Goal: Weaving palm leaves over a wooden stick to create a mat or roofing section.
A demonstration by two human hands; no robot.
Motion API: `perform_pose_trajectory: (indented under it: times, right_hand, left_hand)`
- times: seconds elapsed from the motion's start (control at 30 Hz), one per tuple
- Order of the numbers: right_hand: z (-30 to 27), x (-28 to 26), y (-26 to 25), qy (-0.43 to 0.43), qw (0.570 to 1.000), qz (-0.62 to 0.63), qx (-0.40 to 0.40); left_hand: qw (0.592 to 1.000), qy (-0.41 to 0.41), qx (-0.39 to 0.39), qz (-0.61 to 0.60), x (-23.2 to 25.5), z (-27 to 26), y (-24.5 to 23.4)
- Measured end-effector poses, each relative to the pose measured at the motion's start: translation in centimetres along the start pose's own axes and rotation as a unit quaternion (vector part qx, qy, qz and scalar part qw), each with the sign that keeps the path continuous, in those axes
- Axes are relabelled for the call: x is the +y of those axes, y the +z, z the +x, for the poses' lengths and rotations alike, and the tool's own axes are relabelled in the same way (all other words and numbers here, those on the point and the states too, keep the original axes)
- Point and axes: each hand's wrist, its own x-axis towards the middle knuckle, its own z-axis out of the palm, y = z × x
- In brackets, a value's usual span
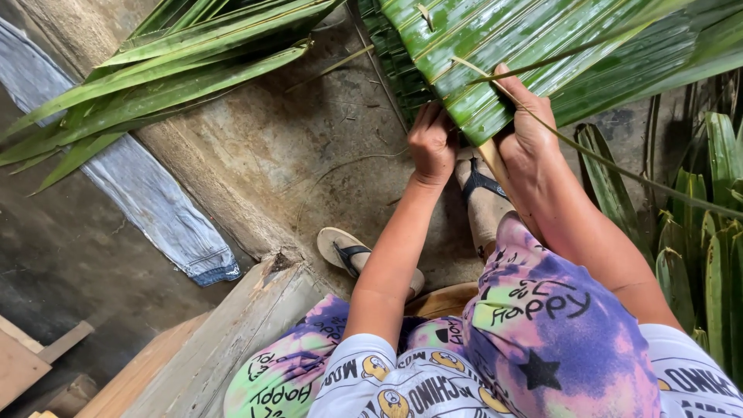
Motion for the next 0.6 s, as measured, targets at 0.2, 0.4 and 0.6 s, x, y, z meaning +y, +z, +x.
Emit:
perform_pose_trajectory:
  times: [0.2, 0.4, 0.6]
  right_hand:
    - [-0.4, -0.2, 0.3, 0.002, 1.0, 0.005, 0.021]
    - [-0.6, -0.4, 0.6, -0.006, 1.0, 0.028, 0.004]
    - [-1.0, -0.9, 1.1, -0.005, 1.0, 0.014, 0.013]
  left_hand:
    - [0.999, -0.031, 0.019, -0.023, 0.9, -0.2, 0.6]
    - [0.998, -0.017, 0.014, -0.065, 1.4, 0.9, 0.0]
    - [0.991, -0.085, 0.009, -0.104, 1.6, 0.4, 0.2]
